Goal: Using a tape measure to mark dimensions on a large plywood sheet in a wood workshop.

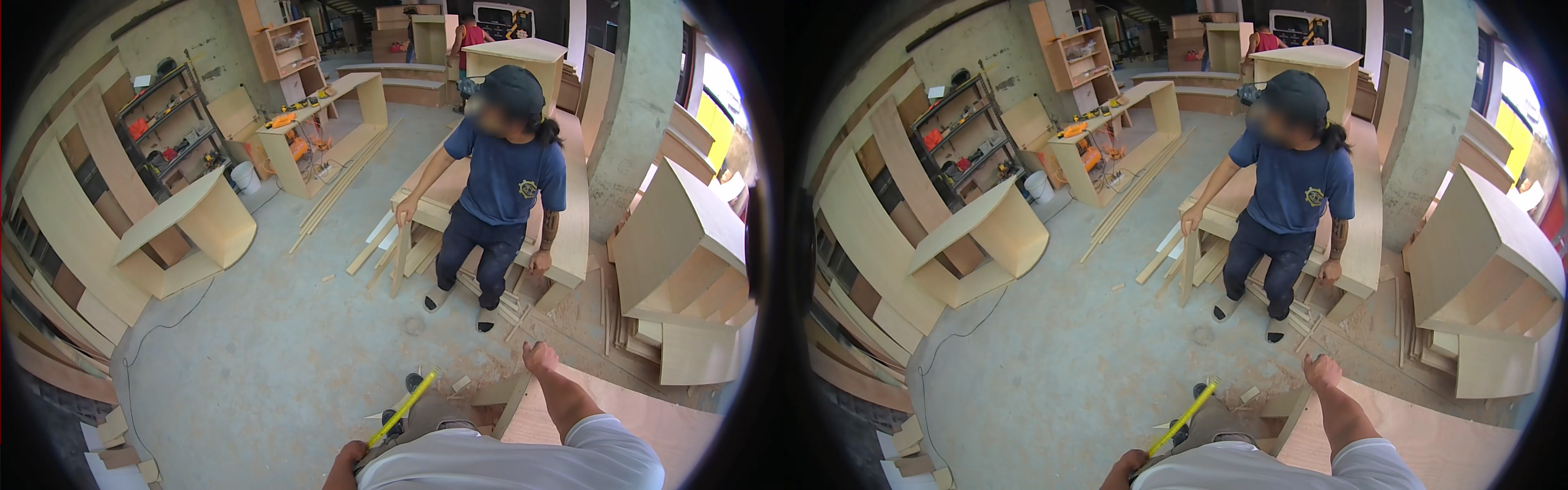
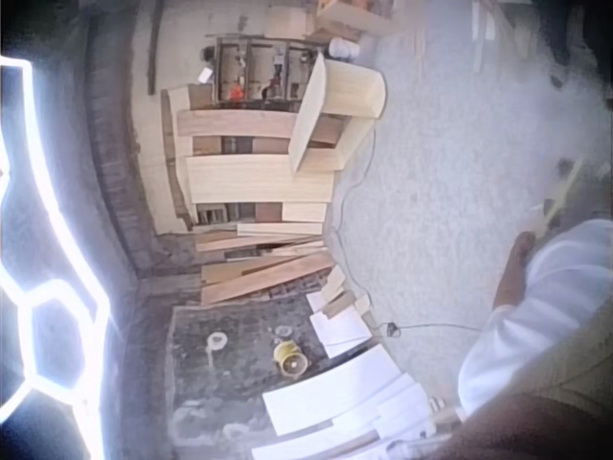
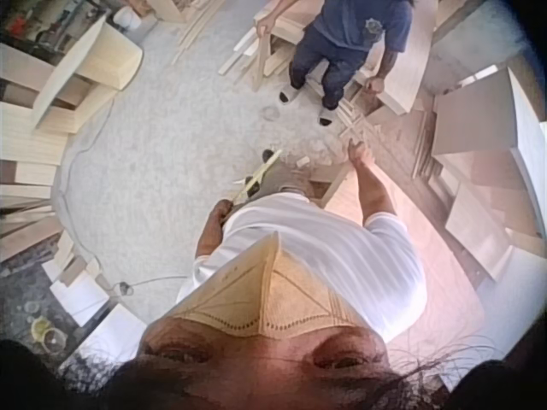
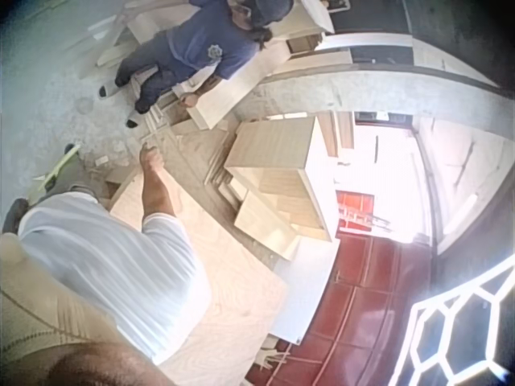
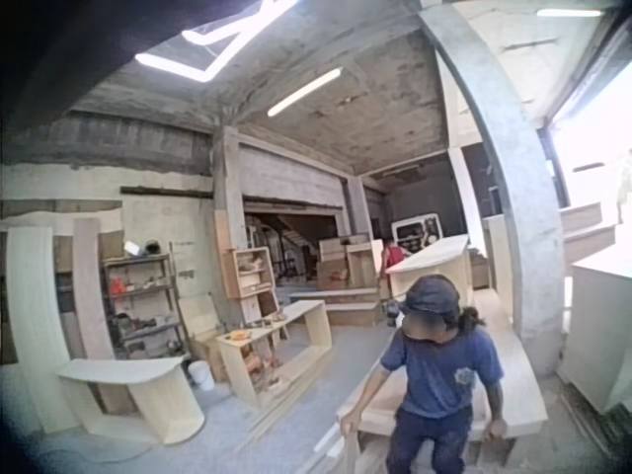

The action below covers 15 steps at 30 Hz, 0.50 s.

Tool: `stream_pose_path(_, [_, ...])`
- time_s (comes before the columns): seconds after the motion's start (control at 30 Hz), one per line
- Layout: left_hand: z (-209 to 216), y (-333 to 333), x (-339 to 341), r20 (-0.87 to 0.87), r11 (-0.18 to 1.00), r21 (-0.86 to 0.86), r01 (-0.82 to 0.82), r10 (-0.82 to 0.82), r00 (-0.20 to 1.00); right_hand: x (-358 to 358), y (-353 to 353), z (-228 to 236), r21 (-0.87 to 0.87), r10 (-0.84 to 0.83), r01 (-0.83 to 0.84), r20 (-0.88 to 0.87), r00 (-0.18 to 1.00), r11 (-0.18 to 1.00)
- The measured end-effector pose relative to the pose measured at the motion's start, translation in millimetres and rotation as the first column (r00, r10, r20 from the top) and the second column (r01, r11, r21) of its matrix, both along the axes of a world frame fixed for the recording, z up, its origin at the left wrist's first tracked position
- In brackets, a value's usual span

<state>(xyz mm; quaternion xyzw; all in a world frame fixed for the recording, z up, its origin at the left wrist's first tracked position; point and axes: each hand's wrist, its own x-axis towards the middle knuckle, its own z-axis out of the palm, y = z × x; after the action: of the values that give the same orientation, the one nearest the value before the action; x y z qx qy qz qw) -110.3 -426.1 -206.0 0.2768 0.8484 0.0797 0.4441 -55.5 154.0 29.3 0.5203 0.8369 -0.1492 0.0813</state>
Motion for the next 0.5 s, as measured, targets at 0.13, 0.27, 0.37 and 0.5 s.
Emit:
stream_pose_path(0.13, [9.7, 16.3, -9.0, 0.115, 0.979, -0.196, -0.063, 0.087, 0.99, -0.1, 1.5, -3.1, 0.011, -0.025, 0.025, 0.005, 1.0, 1.0])
stream_pose_path(0.27, [31.0, 22.3, -6.9, 0.108, 0.969, -0.194, -0.152, 0.175, 0.979, 3.5, 1.1, -2.1, 0.007, -0.019, 0.019, 0.001, 1.0, 1.0])
stream_pose_path(0.37, [34.9, 22.8, -3.2, 0.102, 0.952, -0.182, -0.245, 0.266, 0.959, 3.2, 0.8, -2.6, 0.002, -0.01, 0.01, -0.002, 1.0, 1.0])
stream_pose_path(0.5, [31.8, 18.5, 1.2, 0.102, 0.926, -0.161, -0.341, 0.359, 0.928, 3.6, 1.1, -2.5, -0.003, -0.026, 0.026, 0.003, 1.0, 1.0])
